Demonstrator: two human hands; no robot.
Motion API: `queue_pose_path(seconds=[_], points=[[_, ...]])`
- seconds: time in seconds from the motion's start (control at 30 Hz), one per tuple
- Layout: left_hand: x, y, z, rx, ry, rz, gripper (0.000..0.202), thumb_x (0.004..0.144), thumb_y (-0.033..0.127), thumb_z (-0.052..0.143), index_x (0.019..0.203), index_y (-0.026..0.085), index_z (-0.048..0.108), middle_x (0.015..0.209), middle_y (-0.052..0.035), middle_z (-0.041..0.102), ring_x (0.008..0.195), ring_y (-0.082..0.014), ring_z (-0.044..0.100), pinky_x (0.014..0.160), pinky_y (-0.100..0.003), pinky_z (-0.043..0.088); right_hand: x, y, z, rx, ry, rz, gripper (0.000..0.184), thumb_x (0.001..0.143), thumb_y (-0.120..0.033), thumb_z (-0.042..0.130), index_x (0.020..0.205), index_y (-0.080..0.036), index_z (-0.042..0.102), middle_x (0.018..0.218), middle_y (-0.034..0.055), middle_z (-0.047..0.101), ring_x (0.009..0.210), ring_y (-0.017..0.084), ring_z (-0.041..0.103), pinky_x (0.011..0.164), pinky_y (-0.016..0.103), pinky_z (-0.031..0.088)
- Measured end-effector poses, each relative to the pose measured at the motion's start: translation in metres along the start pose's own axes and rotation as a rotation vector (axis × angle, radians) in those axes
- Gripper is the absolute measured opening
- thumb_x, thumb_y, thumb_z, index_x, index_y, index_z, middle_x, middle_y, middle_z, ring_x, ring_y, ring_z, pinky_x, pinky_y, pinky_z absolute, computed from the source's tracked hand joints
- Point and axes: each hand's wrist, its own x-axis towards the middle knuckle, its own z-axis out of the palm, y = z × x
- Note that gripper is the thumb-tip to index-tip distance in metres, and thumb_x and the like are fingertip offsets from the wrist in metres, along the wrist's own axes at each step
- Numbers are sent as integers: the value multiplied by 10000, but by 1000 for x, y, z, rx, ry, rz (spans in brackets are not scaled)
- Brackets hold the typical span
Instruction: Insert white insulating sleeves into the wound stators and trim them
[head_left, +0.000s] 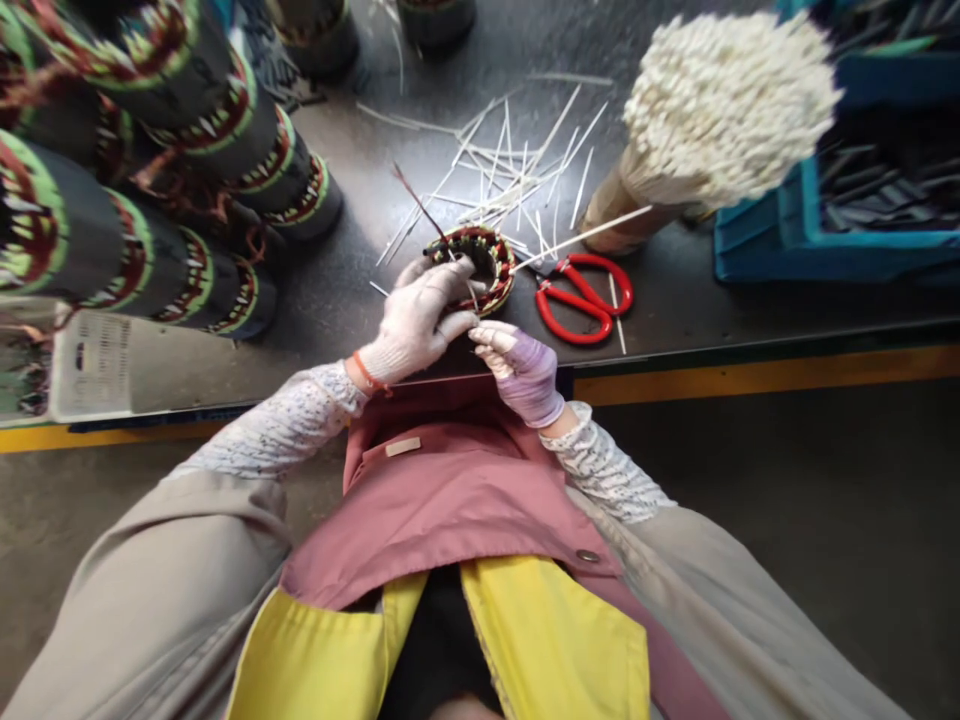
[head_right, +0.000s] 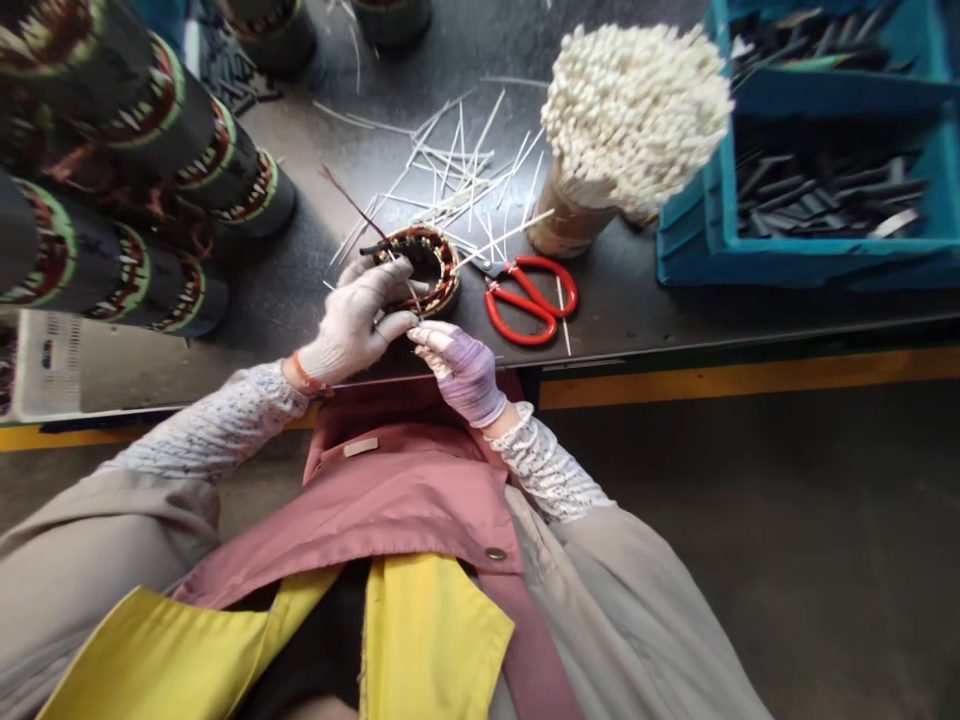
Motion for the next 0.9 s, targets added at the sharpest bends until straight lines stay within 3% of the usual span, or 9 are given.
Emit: queue_pose_path(seconds=[0.13,0.27,0.43,0.53,0.67,0.77,0.9], points=[[-6,-3,14,-45,107,16,619,992,450,513,1509,132,393,1193,-114,756,1321,-254,605,1240,-484,311,6,-6,1,111,124,192,145,901,-306,703,1013,-219,732,937,28,781,826,145,747,785,288,637],[-7,-4,18,-17,111,52,613,1009,473,491,1535,185,365,1152,-92,773,1241,-240,667,1233,-463,334,6,-17,-6,2,65,120,70,840,-247,763,829,-205,709,931,36,752,861,144,717,800,290,612],[-11,2,22,-76,209,-51,680,1024,506,448,1580,168,255,1051,-82,797,1224,-223,677,1243,-464,327,5,-9,-1,-82,31,71,64,857,-233,737,819,-211,690,872,23,718,816,135,693,769,285,589],[-14,4,26,-80,218,-71,572,1020,469,461,1519,197,396,1087,-81,790,1207,-216,685,1254,-462,306,4,-4,2,-74,33,99,75,860,-260,733,822,-216,686,878,27,715,832,144,690,785,302,587],[-12,3,25,20,214,-3,348,1018,428,468,1217,236,680,1142,-65,777,1141,-203,714,1227,-485,339,5,-6,1,-41,30,108,85,861,-280,727,828,-216,682,880,27,714,832,151,690,788,316,590],[-9,3,22,45,203,78,290,1028,385,470,1093,269,727,1102,-22,790,1102,-180,728,1185,-505,387,8,-14,-3,-73,65,45,68,864,-267,728,835,-223,684,868,21,713,821,151,688,783,314,589],[-7,4,18,13,188,80,268,1028,364,484,1084,286,733,1097,-14,792,1097,-169,729,1167,-493,409,13,-25,-9,-126,39,-8,58,853,-238,742,828,-226,691,857,20,714,821,155,691,791,318,592]])
